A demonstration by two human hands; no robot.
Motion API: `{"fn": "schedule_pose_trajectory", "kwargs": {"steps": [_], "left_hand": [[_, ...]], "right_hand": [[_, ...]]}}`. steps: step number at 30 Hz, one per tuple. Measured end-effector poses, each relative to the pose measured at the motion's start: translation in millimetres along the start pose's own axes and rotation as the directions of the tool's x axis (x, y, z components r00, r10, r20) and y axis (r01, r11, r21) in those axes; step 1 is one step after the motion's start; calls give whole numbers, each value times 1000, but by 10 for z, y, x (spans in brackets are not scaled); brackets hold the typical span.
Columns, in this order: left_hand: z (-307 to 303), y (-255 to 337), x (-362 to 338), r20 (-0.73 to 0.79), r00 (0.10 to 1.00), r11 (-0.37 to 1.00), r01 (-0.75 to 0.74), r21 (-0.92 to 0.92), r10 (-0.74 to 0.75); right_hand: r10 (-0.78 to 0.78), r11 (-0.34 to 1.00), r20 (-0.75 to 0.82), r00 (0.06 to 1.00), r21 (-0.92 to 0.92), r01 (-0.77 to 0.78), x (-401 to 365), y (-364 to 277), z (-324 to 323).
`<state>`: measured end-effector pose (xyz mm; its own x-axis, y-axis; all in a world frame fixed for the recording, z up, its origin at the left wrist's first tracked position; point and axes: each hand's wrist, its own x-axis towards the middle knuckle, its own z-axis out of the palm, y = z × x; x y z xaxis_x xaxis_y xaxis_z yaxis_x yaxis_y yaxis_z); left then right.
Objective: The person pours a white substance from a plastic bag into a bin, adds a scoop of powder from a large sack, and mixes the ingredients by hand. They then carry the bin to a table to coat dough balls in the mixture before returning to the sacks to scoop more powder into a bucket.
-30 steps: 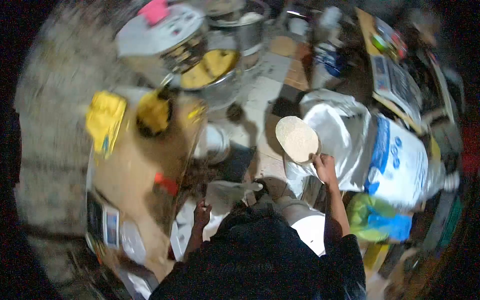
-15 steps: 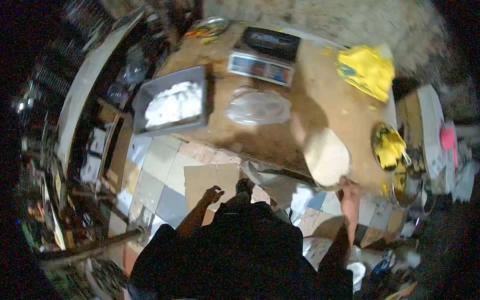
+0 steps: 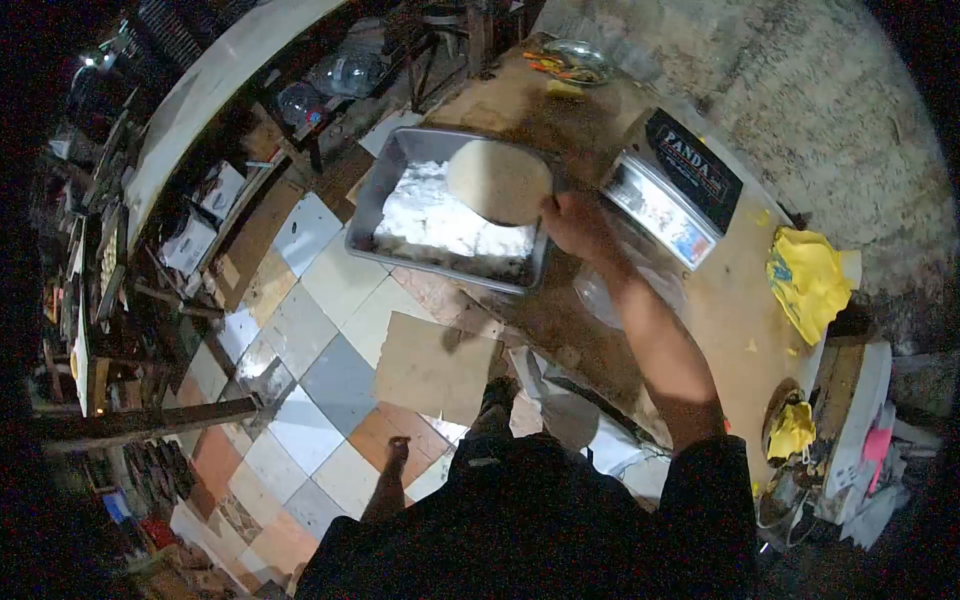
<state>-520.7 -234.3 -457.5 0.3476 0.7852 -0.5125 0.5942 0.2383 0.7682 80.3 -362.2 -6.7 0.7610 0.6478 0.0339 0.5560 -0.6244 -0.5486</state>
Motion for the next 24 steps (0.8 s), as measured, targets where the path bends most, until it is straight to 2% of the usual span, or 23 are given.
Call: {"fn": "schedule_pose_trajectory", "kwargs": {"steps": [1, 2, 4, 6, 7, 8, 10, 11, 12, 14, 15, 16, 18, 20, 22, 24], "left_hand": [[-14, -52, -154, 54, 999, 974, -8, 228, -5], [-34, -75, -308, 109, 994, 896, -31, 442, -20], [24, -139, -504, 97, 933, 902, 303, 309, -347], [-12, 8, -715, 283, 799, 847, 510, 151, -531], [34, 58, -767, 241, 763, 800, 571, 185, -600], [24, 31, -783, 245, 759, 798, 574, 186, -603], [2, -20, -811, 368, 741, 805, 592, 35, -562], [-33, 143, -891, 349, 794, 847, 532, -3, -497], [57, 342, -876, 184, 817, 837, 539, 92, -546], [-51, 455, -740, 267, 809, 839, 545, -8, -523], [-38, 444, -663, 213, 833, 845, 533, -54, -512], [-65, 397, -522, 217, 834, 848, 528, -49, -507], [-144, 354, -246, 273, 807, 848, 526, 69, -523], [-162, 684, -181, 229, 830, 859, 505, 79, -509], [-207, 842, -100, 176, 917, 931, 364, 2, -359], [-186, 955, -54, 138, 933, 940, 340, -36, -332]], "right_hand": [[-22, 990, -12, 1000, -139, 20, 167, -39, 132], [-23, 990, -5, 1000, -140, 22, 292, -63, 249], [-60, 975, -38, 997, -218, 50, 466, -109, 422], [-72, 959, -56, 996, -278, 54, 438, -268, 407], [-87, 940, -76, 993, -336, 57, 414, -329, 372], [-86, 938, -72, 994, -341, 56, 416, -321, 343], [-89, 912, -29, 996, -404, 70, 409, -257, 243], [-88, 910, -29, 996, -408, 68, 379, -240, 198], [-62, 906, -35, 997, -421, 41, 337, -230, 146], [-36, 900, -50, 998, -437, 11, 304, -143, 41], [-91, 893, -108, 990, -449, 33, 281, -52, 19], [-144, 886, -166, 976, -462, 53, 255, 27, 11], [-106, 869, -204, 973, -496, -10, 223, 152, 31], [-68, 853, -249, 966, -517, -73, 191, 136, -15], [-96, 867, -209, 973, -498, -21, 125, 9, -135], [-117, 874, -229, 967, -487, -10, 134, -12, -91]]}}
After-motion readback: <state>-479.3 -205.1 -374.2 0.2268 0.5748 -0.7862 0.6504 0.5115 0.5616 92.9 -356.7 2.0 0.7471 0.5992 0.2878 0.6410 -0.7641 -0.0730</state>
